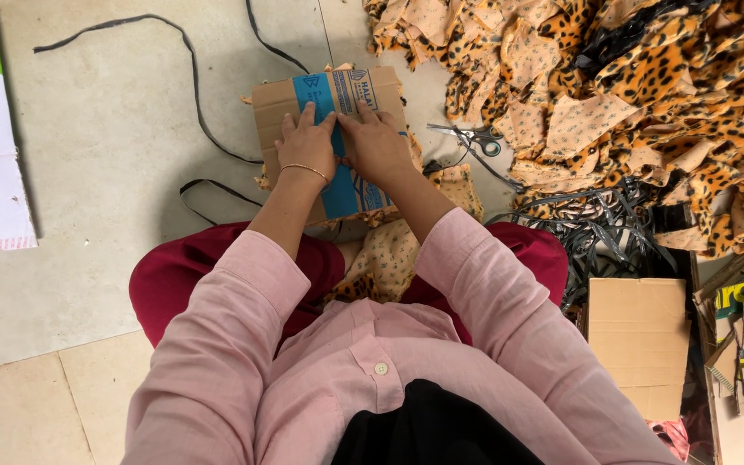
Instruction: The person organizes and stacks small scraps of leopard-print fabric by hand on a piece of cardboard, then uses scissors to trim the edges of one stack.
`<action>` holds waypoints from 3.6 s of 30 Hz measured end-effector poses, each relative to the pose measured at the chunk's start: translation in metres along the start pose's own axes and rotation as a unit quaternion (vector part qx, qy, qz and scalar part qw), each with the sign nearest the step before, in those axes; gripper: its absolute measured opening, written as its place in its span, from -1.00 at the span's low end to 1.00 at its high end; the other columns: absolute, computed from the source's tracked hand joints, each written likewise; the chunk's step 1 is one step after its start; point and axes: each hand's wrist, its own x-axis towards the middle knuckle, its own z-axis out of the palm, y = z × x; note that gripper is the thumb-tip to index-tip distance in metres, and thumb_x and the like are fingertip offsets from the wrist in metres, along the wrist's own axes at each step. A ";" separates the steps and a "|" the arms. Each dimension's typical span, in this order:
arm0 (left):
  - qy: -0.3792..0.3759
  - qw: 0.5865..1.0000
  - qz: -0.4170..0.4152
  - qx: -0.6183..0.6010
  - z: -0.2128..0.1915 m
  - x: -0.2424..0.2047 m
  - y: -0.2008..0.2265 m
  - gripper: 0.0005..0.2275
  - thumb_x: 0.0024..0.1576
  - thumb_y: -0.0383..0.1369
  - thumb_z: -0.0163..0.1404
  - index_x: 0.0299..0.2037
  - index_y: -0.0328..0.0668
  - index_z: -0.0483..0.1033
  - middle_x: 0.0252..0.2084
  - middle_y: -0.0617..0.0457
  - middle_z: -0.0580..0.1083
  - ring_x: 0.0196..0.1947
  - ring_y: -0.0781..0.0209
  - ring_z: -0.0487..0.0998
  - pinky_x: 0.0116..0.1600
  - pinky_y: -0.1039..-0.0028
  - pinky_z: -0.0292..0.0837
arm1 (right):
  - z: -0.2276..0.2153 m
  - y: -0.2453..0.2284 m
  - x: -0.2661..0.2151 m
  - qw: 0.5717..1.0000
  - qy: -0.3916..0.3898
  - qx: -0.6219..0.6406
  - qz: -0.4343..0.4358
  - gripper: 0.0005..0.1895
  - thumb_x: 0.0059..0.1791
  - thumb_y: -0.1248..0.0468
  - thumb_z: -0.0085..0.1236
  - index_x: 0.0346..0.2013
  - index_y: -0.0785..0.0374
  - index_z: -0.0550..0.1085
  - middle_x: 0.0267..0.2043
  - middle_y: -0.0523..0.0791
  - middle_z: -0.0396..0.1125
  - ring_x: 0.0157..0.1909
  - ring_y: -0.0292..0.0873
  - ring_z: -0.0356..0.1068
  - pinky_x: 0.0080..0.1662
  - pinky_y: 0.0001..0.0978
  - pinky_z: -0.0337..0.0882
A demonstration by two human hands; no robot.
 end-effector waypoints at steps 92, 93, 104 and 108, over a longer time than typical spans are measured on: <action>0.187 0.864 0.073 -0.461 -0.007 0.057 0.044 -0.46 0.16 -0.56 0.07 0.34 -0.05 0.18 -0.18 -0.13 0.54 -0.18 -0.01 0.62 -0.11 0.25 0.57 | 0.001 0.100 0.048 0.792 0.330 0.512 -0.038 -0.65 0.09 0.42 0.14 0.17 0.20 0.36 -0.19 -0.14 0.35 -0.20 -0.28 0.36 -0.14 -0.43 0.42; 0.214 0.880 0.082 -0.416 0.001 0.058 0.039 -0.46 0.15 -0.59 0.06 0.31 -0.09 0.15 -0.18 -0.17 0.53 -0.17 -0.10 0.63 -0.12 0.18 0.59 | 0.007 0.101 0.050 0.804 0.344 0.485 -0.031 -0.68 0.09 0.41 0.16 0.14 0.18 0.40 -0.21 -0.12 0.39 -0.25 -0.26 0.39 -0.20 -0.41 0.44; 0.260 0.915 0.123 -0.282 0.006 0.064 0.039 -0.62 0.16 -0.56 0.09 0.10 -0.13 0.19 -0.25 -0.11 0.43 -0.18 -0.14 0.61 -0.18 0.18 0.61 | -0.020 0.092 0.054 0.861 0.371 0.345 -0.031 -0.72 0.05 0.31 0.29 0.04 0.21 0.50 -0.17 0.03 0.50 -0.18 -0.02 0.50 -0.26 -0.27 0.57; 0.256 0.921 0.110 -0.273 0.007 0.061 0.034 -0.58 0.16 -0.43 0.17 0.11 -0.14 0.18 -0.22 -0.11 0.44 -0.18 -0.15 0.61 -0.19 0.16 0.62 | -0.015 0.098 0.050 0.861 0.389 0.329 0.009 -0.76 0.09 0.22 0.24 0.04 0.15 0.49 -0.10 -0.03 0.46 -0.18 -0.09 0.50 -0.25 -0.32 0.58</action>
